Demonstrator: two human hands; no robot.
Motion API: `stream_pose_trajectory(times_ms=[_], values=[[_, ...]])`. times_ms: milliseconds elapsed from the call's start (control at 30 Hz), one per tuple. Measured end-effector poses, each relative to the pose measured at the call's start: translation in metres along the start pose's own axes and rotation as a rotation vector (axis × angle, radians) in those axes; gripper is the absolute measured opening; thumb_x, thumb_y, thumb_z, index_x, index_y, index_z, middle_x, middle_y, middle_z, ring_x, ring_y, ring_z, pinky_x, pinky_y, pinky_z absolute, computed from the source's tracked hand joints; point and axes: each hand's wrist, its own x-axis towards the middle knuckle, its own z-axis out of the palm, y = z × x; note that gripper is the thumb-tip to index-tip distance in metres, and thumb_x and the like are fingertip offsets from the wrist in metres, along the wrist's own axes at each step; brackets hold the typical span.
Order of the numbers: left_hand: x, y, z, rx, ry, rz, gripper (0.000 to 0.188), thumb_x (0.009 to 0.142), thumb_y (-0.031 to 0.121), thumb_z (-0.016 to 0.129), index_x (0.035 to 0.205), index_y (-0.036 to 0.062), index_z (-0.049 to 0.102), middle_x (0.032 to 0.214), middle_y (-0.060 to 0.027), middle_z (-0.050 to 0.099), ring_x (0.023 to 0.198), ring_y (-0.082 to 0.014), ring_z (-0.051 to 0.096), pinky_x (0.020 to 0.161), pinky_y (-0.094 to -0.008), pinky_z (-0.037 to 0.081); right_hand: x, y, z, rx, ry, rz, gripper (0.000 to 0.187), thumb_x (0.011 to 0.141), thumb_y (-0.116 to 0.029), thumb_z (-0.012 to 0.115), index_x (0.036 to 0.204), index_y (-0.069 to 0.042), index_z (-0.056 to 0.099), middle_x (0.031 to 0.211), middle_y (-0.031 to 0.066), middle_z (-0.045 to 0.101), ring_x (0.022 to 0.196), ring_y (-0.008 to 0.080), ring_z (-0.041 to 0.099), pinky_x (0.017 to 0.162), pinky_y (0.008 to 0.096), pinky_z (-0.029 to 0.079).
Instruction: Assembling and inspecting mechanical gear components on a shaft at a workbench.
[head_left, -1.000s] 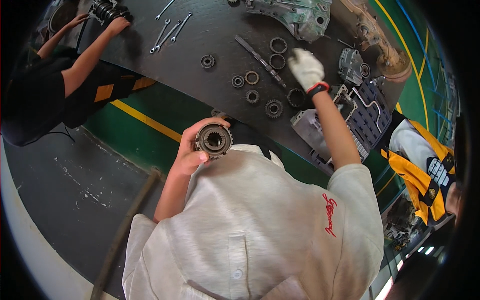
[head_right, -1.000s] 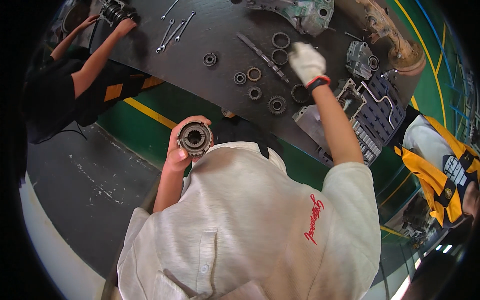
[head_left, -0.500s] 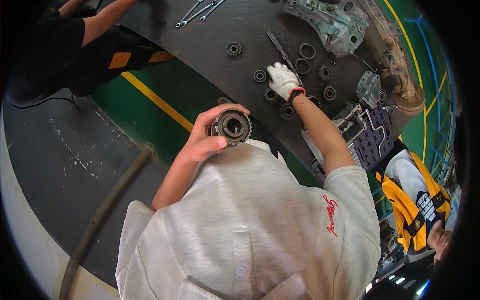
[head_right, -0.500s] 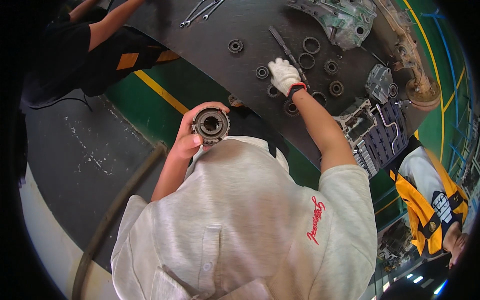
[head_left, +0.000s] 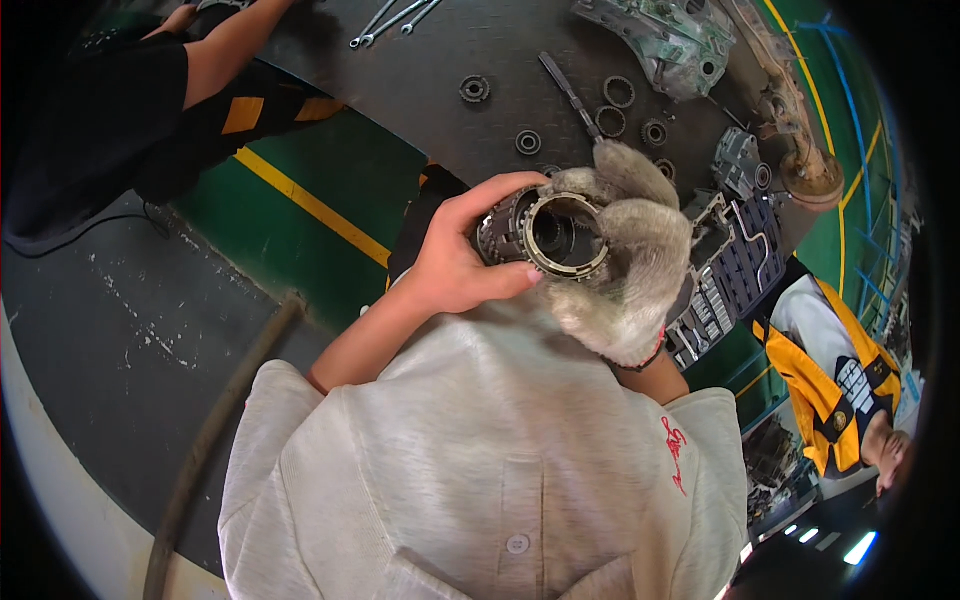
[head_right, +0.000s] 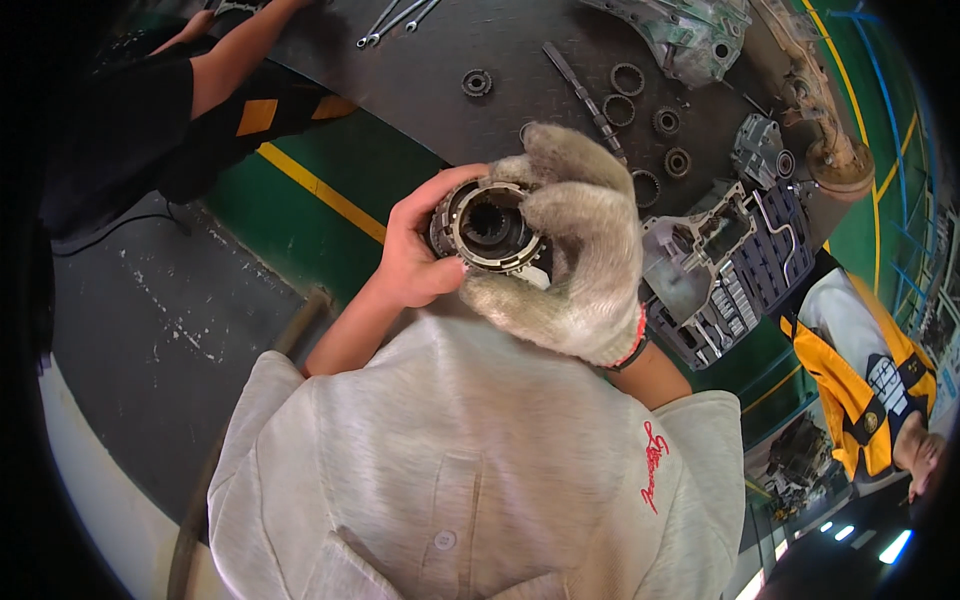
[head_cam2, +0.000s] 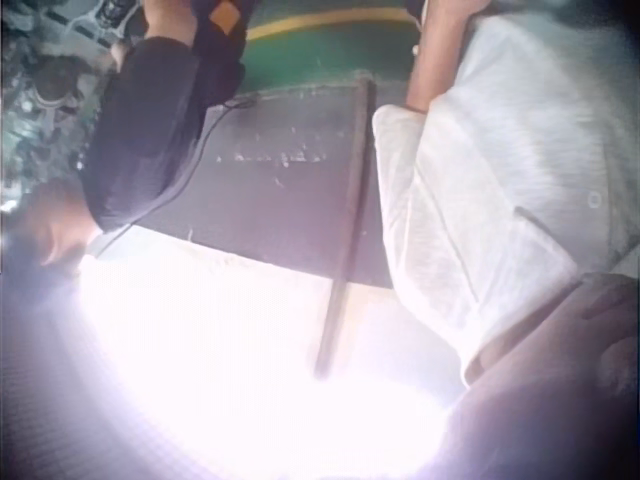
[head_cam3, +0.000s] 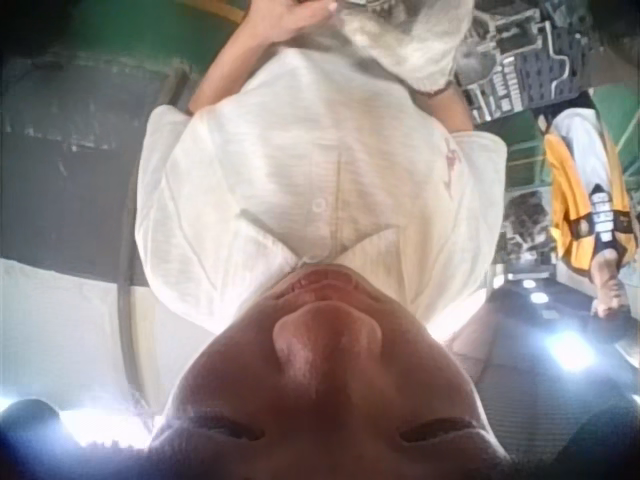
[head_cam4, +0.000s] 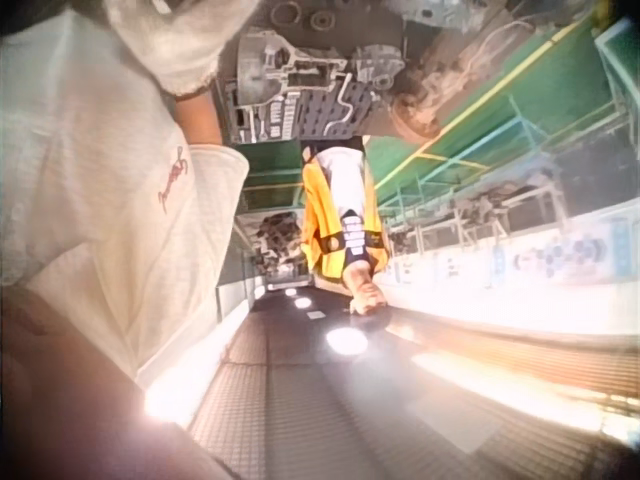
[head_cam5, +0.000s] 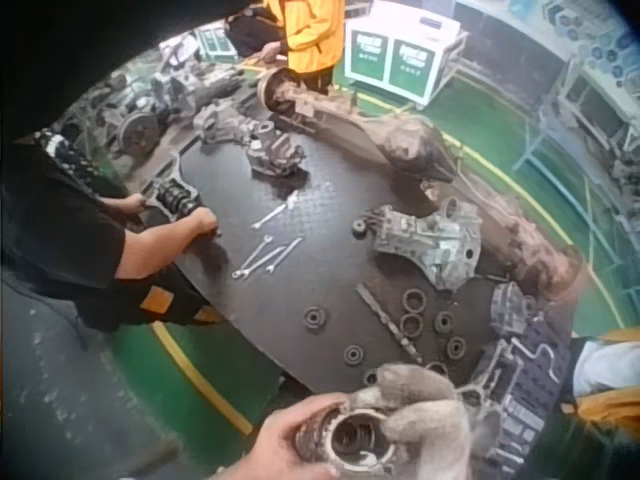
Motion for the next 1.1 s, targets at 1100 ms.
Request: stream_pose_trajectory(times_ms=[1100], values=[[0.016,0.061,-0.078,0.447,-0.244,0.405,0.078,0.065,0.01,0.093,0.137,-0.0037,0.066,0.107,-0.0175,0.073,0.092,-0.0265,0.072,0.084,-0.0352,0.058,0.042,-0.082,0.078,-0.744,-0.158,0.291,0.065,0.072,-0.01,0.095,0.13,0.004,0.07,0.142,0.0221,0.066,0.128,0.0303,0.066,0.108,0.0419,0.053]])
